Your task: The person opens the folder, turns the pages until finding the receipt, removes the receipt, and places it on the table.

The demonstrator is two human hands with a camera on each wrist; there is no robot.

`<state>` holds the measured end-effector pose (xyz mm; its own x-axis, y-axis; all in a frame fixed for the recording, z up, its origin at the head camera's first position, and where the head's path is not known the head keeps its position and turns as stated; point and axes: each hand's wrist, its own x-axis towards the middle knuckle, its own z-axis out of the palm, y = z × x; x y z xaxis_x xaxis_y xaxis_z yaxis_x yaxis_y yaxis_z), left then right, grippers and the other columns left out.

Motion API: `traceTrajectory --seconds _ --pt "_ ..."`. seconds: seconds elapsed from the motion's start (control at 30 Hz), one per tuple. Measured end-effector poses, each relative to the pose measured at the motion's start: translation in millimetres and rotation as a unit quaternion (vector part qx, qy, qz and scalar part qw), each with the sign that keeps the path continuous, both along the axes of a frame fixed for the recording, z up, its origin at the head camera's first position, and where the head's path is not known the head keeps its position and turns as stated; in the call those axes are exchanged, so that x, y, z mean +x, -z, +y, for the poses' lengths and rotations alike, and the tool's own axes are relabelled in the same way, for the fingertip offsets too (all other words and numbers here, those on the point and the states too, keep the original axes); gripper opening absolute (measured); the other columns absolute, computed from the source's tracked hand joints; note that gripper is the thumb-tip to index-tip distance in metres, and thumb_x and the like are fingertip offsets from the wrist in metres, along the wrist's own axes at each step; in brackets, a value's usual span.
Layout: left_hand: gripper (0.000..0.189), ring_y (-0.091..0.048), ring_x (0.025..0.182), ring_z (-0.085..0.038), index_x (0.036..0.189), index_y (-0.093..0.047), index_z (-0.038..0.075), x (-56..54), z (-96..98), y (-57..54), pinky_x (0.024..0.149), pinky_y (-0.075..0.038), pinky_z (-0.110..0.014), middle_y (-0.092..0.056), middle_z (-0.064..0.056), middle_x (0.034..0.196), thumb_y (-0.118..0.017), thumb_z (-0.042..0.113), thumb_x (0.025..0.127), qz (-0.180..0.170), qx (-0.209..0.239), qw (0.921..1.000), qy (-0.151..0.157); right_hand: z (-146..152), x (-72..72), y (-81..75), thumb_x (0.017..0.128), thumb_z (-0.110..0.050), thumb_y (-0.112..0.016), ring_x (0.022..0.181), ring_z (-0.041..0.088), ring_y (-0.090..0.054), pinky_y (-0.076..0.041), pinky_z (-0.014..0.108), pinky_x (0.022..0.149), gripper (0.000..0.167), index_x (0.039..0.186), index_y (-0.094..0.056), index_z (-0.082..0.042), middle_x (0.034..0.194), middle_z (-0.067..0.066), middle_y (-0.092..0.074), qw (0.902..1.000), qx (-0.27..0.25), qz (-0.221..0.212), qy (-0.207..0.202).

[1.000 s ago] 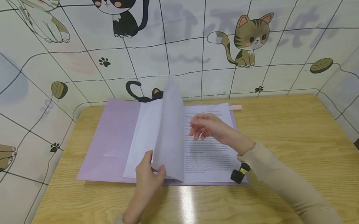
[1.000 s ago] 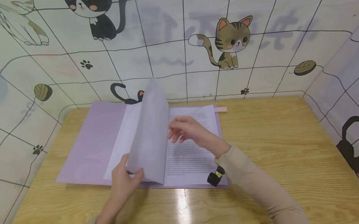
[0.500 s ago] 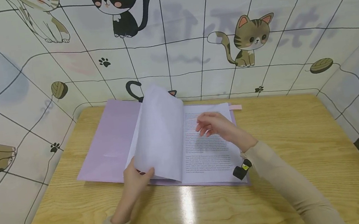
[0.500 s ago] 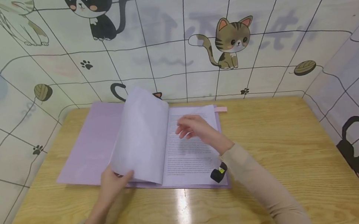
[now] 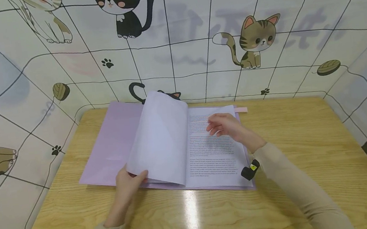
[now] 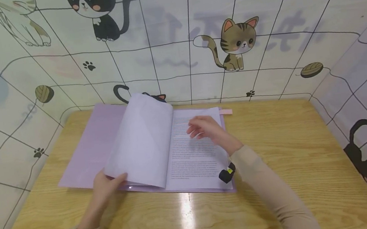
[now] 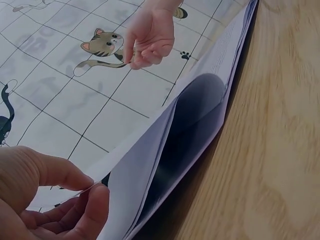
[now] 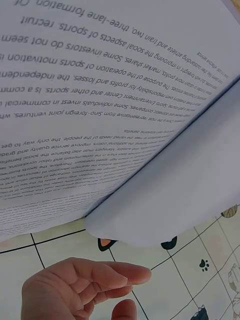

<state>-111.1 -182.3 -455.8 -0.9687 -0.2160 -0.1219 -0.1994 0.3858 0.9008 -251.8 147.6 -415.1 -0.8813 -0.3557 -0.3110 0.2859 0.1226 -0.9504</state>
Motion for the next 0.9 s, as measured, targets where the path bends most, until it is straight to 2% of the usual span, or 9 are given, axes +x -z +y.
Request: traceTrajectory --seconds 0.07,0.2,0.27,0.4,0.5,0.6,0.7,0.9 --pt "0.037 -0.066 0.068 -0.022 0.11 -0.054 -0.011 -0.2 -2.5 -1.0 0.06 -0.051 -0.024 -0.065 -0.023 0.088 -0.068 0.004 0.078 0.001 -0.016 0.9999 0.001 2 -2.0 1.7 0.095 -0.02 -0.049 0.067 0.012 -0.062 -0.047 0.021 0.059 0.015 0.096 -0.055 -0.006 0.078 0.001 -0.066 1.0 0.0 -0.003 0.006" --pt "0.04 -0.064 0.073 -0.027 0.11 -0.054 -0.013 -0.6 -4.9 -1.2 0.062 -0.054 -0.033 -0.064 -0.026 0.092 -0.067 0.003 0.076 0.026 -0.091 0.9955 0.014 8 -5.9 5.5 0.096 -0.02 -0.048 0.066 0.012 -0.063 -0.047 0.02 0.057 0.019 0.099 -0.053 -0.001 0.077 0.0 -0.066 0.9998 -0.01 -0.008 0.012" --pt "0.04 -0.063 0.07 -0.028 0.109 -0.054 -0.015 -0.9 -4.8 -1.0 0.061 -0.054 -0.036 -0.064 -0.028 0.092 -0.065 0.001 0.074 0.041 -0.121 0.9913 0.028 10 -8.1 8.1 0.096 -0.019 -0.048 0.067 0.011 -0.063 -0.048 0.02 0.058 0.022 0.101 -0.051 0.001 0.077 0.0 -0.066 0.9998 -0.013 -0.008 0.014" --pt "0.039 -0.057 0.058 -0.023 0.105 -0.052 -0.019 -2.6 -3.3 0.3 0.053 -0.052 -0.034 -0.063 -0.032 0.088 -0.061 -0.003 0.071 0.064 -0.17 0.9819 0.053 16 -11.6 12.8 0.097 -0.02 -0.045 0.068 0.011 -0.063 -0.048 0.021 0.059 0.025 0.105 -0.049 0.004 0.078 0.0 -0.065 0.9998 -0.01 -0.008 0.016" --pt "0.04 -0.058 0.059 -0.026 0.105 -0.051 -0.021 -4.3 -2.0 -0.2 0.053 -0.052 -0.036 -0.062 -0.035 0.089 -0.059 -0.004 0.069 0.064 -0.187 0.9781 0.063 19 -13.2 14.6 0.098 -0.02 -0.045 0.067 0.011 -0.063 -0.048 0.021 0.059 0.026 0.106 -0.048 0.005 0.078 -0.001 -0.065 0.9997 -0.01 -0.011 0.021" --pt "0.043 -0.063 0.072 -0.038 0.106 -0.05 -0.023 -6.2 -1.6 -1.4 0.061 -0.054 -0.044 -0.06 -0.038 0.091 -0.058 -0.004 0.068 0.06 -0.206 0.9743 0.07 23 -14.5 15.7 0.097 -0.02 -0.046 0.067 0.01 -0.063 -0.047 0.02 0.059 0.025 0.105 -0.048 0.004 0.077 -0.002 -0.066 0.9995 -0.012 -0.015 0.024" --pt "0.045 -0.061 0.085 -0.047 0.107 -0.049 -0.024 -8.4 -2.0 -2.2 0.069 -0.053 -0.05 -0.058 -0.04 0.094 -0.059 -0.004 0.068 0.055 -0.223 0.9703 0.075 24 -14.7 16.0 0.097 -0.019 -0.047 0.067 0.01 -0.062 -0.047 0.02 0.059 0.024 0.104 -0.048 0.004 0.076 -0.002 -0.065 0.9994 -0.012 -0.015 0.028" --pt "0.037 -0.062 0.074 -0.041 0.099 -0.05 -0.021 -12.3 -3.3 1.3 0.06 -0.053 -0.044 -0.06 -0.034 0.083 -0.06 -0.004 0.068 0.029 -0.251 0.9641 0.082 25 -14.3 15.3 0.097 -0.019 -0.046 0.066 0.009 -0.061 -0.046 0.02 0.059 0.024 0.105 -0.047 0.004 0.076 -0.002 -0.065 0.9991 -0.005 -0.02 0.037"
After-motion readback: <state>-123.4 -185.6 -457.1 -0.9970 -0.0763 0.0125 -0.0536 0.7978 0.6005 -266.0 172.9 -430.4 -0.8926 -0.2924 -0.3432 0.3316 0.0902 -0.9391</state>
